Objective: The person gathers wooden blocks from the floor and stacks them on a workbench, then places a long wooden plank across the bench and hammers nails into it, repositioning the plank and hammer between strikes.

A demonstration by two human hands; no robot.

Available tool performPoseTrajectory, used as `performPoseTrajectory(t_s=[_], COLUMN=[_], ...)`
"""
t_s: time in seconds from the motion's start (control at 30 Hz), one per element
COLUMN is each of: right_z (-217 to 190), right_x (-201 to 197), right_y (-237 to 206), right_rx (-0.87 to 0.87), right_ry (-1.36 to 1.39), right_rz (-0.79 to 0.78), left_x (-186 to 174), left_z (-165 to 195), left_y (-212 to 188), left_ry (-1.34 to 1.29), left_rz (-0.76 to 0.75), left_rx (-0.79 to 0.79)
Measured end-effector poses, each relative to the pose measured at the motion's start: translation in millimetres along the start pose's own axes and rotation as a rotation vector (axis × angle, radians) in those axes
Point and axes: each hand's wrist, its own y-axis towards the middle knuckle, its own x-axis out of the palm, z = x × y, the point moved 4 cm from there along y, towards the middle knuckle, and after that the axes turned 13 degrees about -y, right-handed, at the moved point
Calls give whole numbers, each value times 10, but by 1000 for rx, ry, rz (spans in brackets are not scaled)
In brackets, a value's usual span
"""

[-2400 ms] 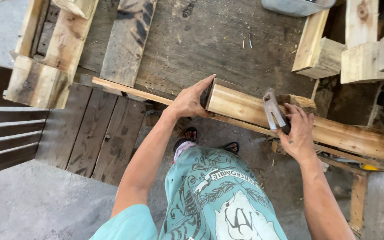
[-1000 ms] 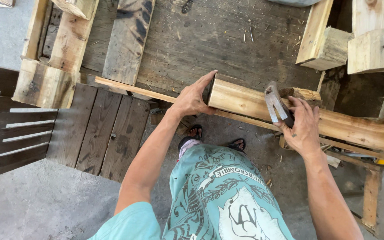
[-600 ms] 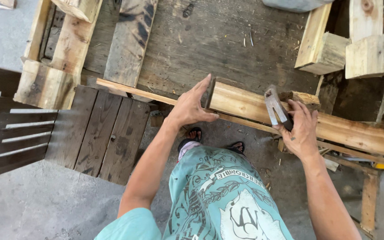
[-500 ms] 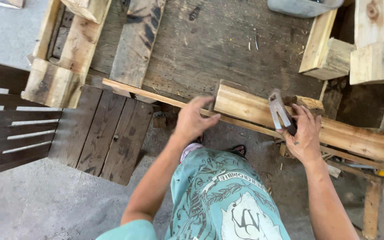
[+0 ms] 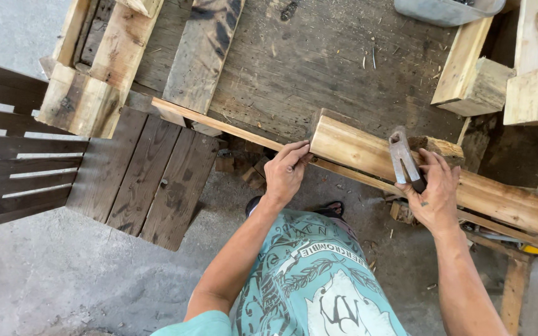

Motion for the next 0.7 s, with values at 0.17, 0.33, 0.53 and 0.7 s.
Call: performPoseTrajectory(t_s=[0.17, 0.33, 0.53, 0.7], right_z=[-27, -42, -48, -66], right_x=[-26, -35, -81, -121], right_y=[4, 36, 17, -2], right_rx=[-19, -6, 47, 89], right_ry=[-5, -2, -23, 49], right_rz=[15, 3, -55, -29], left_x=[41, 91, 139, 92], left_z=[-70, -186, -221, -196], left_y=[-23, -97, -105, -149], left_ry=[-39, -81, -145, -172], left_rz=[35, 36, 3, -23], left_rx=[47, 14, -27, -104])
